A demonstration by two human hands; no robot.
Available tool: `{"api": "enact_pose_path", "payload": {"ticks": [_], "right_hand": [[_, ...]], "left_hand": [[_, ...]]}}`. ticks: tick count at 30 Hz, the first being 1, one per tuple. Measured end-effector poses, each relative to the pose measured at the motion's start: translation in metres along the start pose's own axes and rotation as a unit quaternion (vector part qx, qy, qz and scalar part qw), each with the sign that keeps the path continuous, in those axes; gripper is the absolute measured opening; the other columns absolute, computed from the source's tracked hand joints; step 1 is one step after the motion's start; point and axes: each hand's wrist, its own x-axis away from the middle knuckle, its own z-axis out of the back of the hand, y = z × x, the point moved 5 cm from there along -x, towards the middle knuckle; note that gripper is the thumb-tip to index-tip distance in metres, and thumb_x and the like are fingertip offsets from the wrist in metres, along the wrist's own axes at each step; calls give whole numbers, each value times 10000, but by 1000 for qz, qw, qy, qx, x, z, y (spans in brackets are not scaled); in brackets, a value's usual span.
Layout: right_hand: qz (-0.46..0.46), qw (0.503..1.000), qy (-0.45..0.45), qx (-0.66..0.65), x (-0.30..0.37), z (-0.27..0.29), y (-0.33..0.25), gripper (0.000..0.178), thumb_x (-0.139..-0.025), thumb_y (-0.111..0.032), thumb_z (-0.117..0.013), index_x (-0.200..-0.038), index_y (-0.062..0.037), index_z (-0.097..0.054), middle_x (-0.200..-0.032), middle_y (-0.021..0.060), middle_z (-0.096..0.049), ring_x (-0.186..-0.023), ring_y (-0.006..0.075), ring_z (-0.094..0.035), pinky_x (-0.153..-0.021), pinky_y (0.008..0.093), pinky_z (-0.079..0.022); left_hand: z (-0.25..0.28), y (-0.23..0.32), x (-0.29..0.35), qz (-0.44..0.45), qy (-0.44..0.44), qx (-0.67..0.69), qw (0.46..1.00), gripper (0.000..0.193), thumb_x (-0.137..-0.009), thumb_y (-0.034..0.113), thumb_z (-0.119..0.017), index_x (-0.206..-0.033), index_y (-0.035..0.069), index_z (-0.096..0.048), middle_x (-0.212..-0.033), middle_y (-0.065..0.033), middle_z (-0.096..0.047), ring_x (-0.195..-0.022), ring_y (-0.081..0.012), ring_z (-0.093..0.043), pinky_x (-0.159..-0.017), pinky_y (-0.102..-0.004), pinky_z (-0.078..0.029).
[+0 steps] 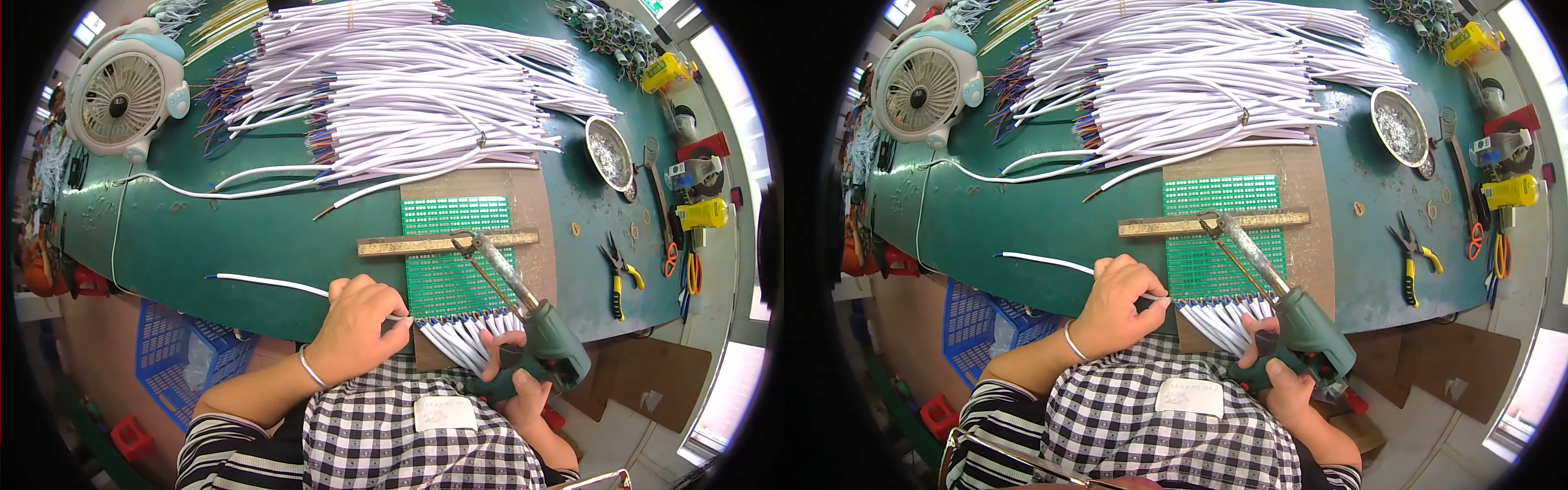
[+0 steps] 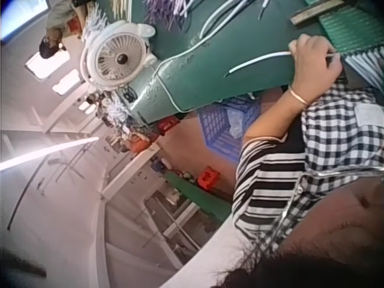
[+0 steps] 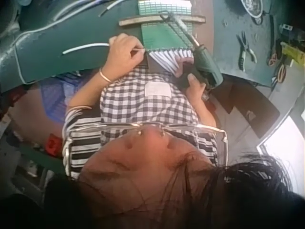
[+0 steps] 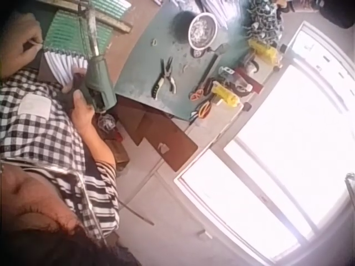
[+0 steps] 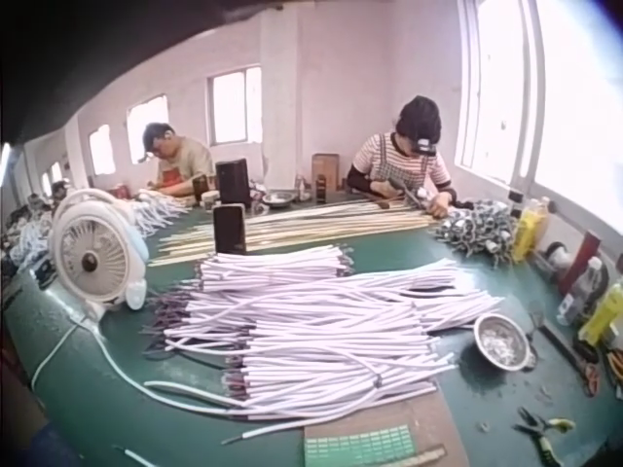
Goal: The person solders wires onto a green circuit board with a handheld heat tool, lifts the board, places a metal bar over it, and solders additional wires into the board one by one.
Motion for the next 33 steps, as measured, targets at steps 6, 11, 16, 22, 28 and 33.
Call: {"api": "enact_pose_path", "payload": {"ticks": [6, 11, 16, 22, 28, 33], "right_hand": [[-11, 1000, -18, -12, 1, 2, 1, 596, -750, -350, -661, -1111, 94, -494, -710, 116, -600, -691, 164, -591, -1096, 429, -308], [-13, 999, -38, -8, 0, 4, 0, 603, -749, -354, -664, -1124, 86, -490, -707, 119, -596, -695, 167, -591, -1093, 442, -312], [18, 999, -7, 44, 21, 8, -16, 572, -777, -337, -629, -1134, 83, -478, -761, 101, -596, -669, 191, -599, -949, 415, -438], [34, 962, -68, 261, 49, 36, -28, 168, -747, -122, -587, -858, 0, -622, -725, 70, -643, -632, 193, -619, -641, 304, -509], [-21, 918, -70, 389, 60, 50, -15, 116, -694, -61, -620, -806, -40, -642, -758, 81, -644, -706, 247, -612, -696, 361, -480], [-20, 901, -67, 428, 64, 57, -6, 194, -674, -50, -667, -867, -52, -648, -837, 82, -651, -813, 292, -599, -780, 398, -447]], "left_hand": [[-4, 5, -1, -20, 38, -16, 999, 134, -672, 98, -645, -713, 114, -519, -706, -3, -532, -741, -213, -492, -737, -381, -309], [-7, 7, -2, -38, 60, -22, 997, 166, -651, 73, -645, -710, 115, -496, -687, -4, -511, -724, -213, -478, -724, -378, -306], [-8, 8, -2, -47, 68, -24, 996, 174, -652, 65, -642, -720, 113, -489, -684, -5, -506, -724, -214, -475, -723, -377, -307], [-11, 7, -1, -53, 77, -28, 995, 172, -661, 66, -640, -716, 109, -483, -686, -9, -505, -724, -215, -473, -727, -376, -308], [-13, 7, 0, -46, 69, -32, 996, 154, -676, 80, -629, -716, 106, -483, -686, -14, -504, -725, -215, -471, -738, -379, -312], [-14, 6, 1, -52, 77, -42, 995, 171, -643, 75, -648, -719, 109, -499, -684, -15, -509, -714, -221, -481, -721, -380, -310]]}}
